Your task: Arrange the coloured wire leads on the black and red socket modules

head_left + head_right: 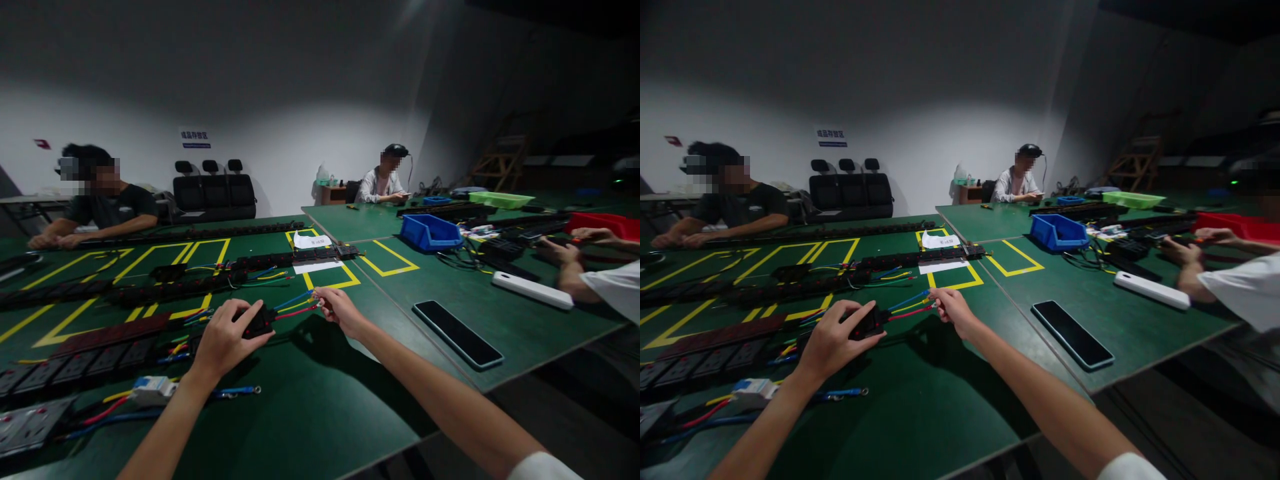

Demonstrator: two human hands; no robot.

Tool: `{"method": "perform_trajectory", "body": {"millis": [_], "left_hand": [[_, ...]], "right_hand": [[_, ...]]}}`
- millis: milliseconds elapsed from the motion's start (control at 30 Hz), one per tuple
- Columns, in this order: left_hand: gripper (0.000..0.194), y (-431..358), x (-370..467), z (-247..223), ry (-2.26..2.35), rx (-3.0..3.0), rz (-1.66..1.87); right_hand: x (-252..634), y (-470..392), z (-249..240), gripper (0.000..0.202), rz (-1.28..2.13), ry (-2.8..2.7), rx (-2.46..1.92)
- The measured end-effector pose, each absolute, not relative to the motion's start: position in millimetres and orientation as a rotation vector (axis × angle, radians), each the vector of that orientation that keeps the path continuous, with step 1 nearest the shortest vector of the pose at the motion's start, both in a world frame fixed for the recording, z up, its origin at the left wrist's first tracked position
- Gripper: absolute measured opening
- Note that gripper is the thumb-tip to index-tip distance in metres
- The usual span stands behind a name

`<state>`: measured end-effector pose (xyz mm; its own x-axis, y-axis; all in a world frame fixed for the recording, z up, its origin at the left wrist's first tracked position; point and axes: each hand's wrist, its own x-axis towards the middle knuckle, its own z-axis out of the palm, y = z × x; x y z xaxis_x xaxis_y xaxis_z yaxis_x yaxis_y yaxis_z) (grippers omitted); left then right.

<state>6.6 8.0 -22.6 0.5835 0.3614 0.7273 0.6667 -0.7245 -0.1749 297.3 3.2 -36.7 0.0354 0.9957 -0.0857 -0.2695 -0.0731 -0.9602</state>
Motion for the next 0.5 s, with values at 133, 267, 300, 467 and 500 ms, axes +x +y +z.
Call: {"method": "perform_trajectory", "body": {"millis": [133, 267, 300, 467, 500], "left_hand": [[0.056, 7, 7, -22, -0.83, -2.368, -0.973], [0.057, 6, 8, -21, -0.817, -2.377, -0.978], [0.057, 6, 8, -21, -0.816, -2.38, -0.985], [0.056, -1, 11, -17, -0.782, -2.4, -1.062], [0.056, -3, 12, -16, -0.771, -2.398, -1.073]], "right_hand": [[295, 2, -38, 0.031, 1.35, -0.934, -1.097], [296, 3, -40, 0.028, 1.35, -0.922, -1.107], [296, 4, -40, 0.028, 1.359, -0.913, -1.109], [300, 7, -44, 0.025, 1.415, -0.883, -1.112], [300, 8, -45, 0.025, 1.419, -0.889, -1.111]]}}
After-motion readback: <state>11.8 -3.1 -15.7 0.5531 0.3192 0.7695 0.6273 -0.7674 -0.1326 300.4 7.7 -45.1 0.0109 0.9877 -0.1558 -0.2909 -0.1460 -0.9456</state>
